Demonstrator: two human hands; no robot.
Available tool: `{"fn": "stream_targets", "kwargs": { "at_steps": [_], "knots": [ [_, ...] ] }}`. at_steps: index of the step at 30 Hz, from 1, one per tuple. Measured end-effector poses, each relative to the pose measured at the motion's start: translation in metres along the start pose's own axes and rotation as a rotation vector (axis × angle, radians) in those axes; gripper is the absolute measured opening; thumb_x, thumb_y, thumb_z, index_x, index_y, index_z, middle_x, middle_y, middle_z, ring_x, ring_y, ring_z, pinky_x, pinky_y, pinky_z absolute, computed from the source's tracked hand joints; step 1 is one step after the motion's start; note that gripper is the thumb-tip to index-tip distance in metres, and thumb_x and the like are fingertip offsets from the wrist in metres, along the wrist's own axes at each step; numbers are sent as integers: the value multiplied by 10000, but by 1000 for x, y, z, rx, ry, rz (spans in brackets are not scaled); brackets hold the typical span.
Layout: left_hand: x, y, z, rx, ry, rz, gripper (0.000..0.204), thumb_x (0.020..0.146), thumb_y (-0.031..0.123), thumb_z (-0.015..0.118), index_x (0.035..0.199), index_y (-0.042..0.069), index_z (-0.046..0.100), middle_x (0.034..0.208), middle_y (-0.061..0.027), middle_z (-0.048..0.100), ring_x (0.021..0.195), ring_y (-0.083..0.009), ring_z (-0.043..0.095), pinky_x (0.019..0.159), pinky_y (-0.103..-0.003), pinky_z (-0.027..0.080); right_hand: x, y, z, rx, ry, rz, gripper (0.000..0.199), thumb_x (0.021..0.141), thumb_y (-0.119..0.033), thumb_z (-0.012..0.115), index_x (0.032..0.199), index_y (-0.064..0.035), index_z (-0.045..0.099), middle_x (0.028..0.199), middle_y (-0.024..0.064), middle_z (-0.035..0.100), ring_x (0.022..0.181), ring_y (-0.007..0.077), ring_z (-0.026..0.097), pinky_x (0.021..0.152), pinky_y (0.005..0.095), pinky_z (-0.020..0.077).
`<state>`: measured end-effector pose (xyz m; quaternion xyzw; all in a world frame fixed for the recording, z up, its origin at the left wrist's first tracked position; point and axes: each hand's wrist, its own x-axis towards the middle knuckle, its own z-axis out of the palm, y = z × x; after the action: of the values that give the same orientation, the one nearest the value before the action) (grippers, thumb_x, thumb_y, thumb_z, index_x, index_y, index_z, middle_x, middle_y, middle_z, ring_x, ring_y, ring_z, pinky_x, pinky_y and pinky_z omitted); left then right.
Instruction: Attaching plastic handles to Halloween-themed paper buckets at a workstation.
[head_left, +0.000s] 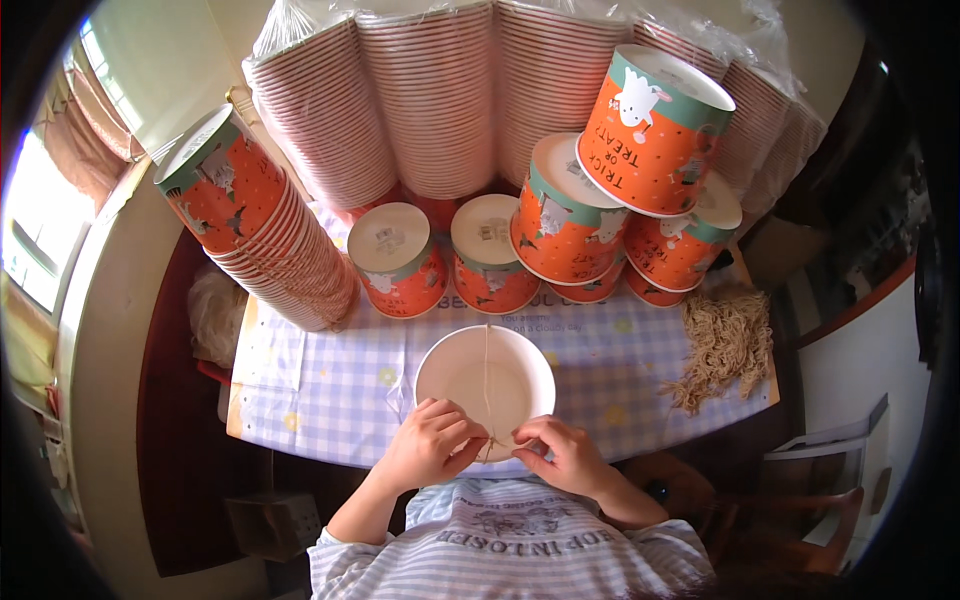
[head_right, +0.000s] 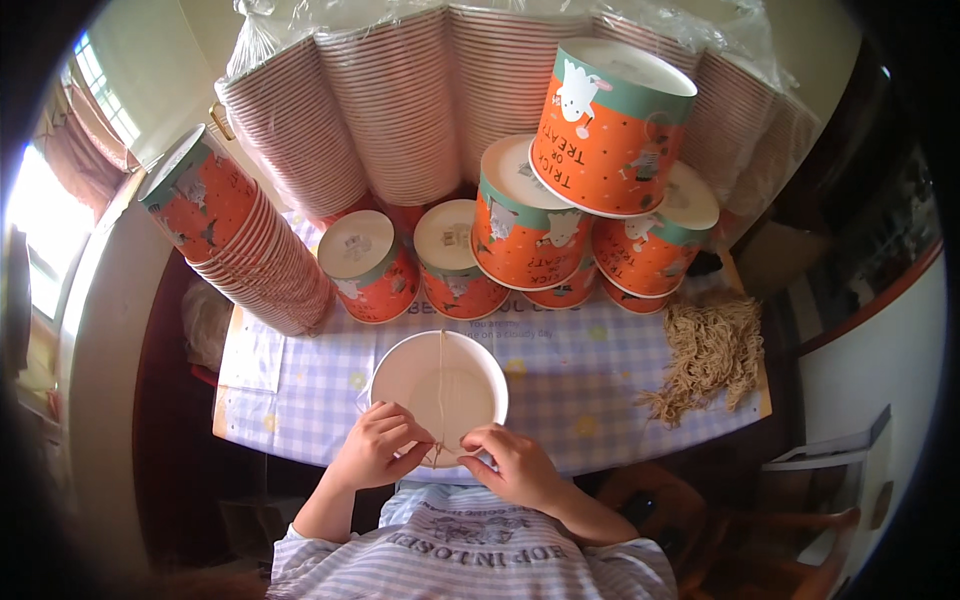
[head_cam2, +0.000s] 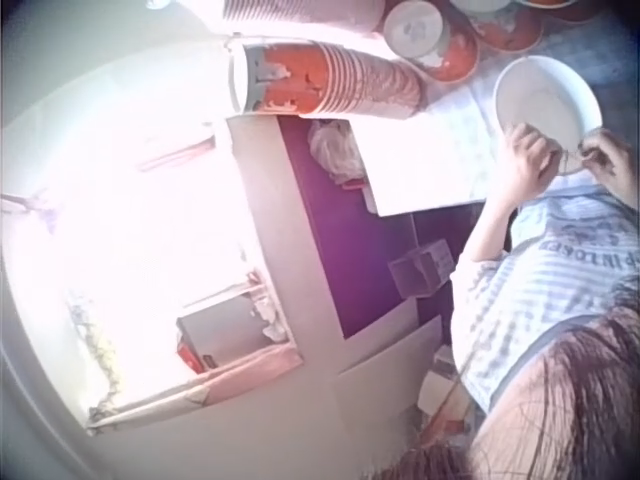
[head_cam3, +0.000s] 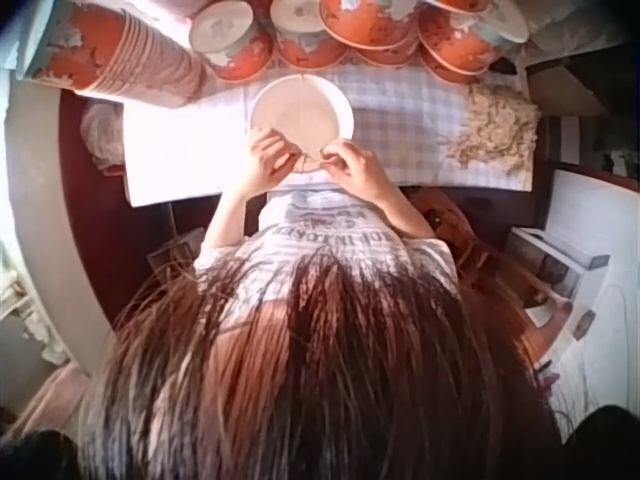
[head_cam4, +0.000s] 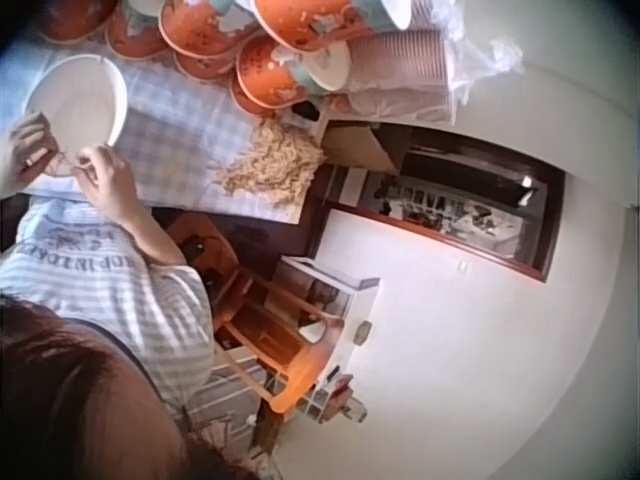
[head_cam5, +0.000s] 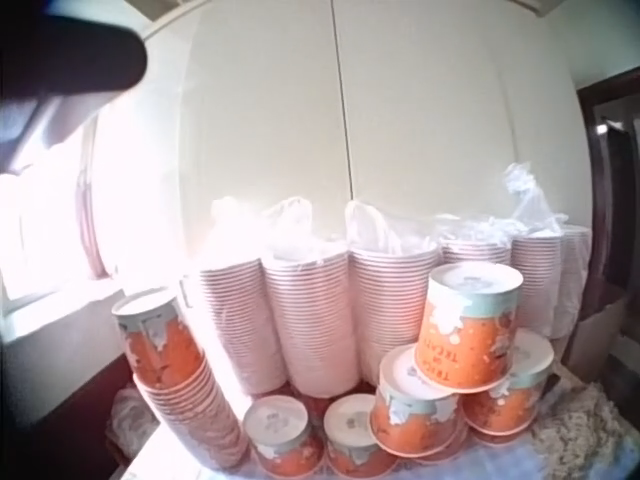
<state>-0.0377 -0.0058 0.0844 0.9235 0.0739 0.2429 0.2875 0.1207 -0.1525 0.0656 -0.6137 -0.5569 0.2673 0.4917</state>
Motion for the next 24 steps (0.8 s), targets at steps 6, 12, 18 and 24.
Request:
{"fn": "stream_targets", "kwargs": {
  "at_steps": [6, 12, 18, 24],
  "knots": [
    [-11, 8, -5, -32, 86, -132, 166, 648, 44, 668, 798, 100, 624, 705, 9, 584, 738, -173, 547, 643, -303, 412, 28, 0, -17, -174, -24, -221, 230, 717, -121, 688, 919, -87, 585, 907, 27, 609, 845, 219, 561, 747, 332, 443],
    [-20, 6, 4, -224, 208, -276, 174, 661, -7, 671, 809, 80, 643, 719, -11, 592, 686, -163, 555, 615, -281, 413, 39, -4, -6, -351, -132, -298, 273, 678, -219, 729, 900, -117, 606, 914, -12, 598, 902, 177, 529, 803, 327, 360],
    [-27, 7, 11, -350, 269, -401, 179, 660, -29, 679, 811, 63, 650, 740, -44, 592, 674, -165, 562, 629, -270, 428, 37, -10, 7, -436, -84, -307, 323, 627, -287, 764, 866, -136, 607, 879, -33, 585, 886, 151, 522, 787, 323, 339],
    [-26, 9, 12, -327, 246, -409, 168, 669, -24, 678, 807, 69, 651, 755, -44, 586, 708, -167, 564, 634, -269, 424, 34, -5, 11, -444, -72, -329, 198, 692, -227, 715, 830, -132, 609, 824, -53, 579, 813, 126, 531, 752, 320, 338]
  ]
}}
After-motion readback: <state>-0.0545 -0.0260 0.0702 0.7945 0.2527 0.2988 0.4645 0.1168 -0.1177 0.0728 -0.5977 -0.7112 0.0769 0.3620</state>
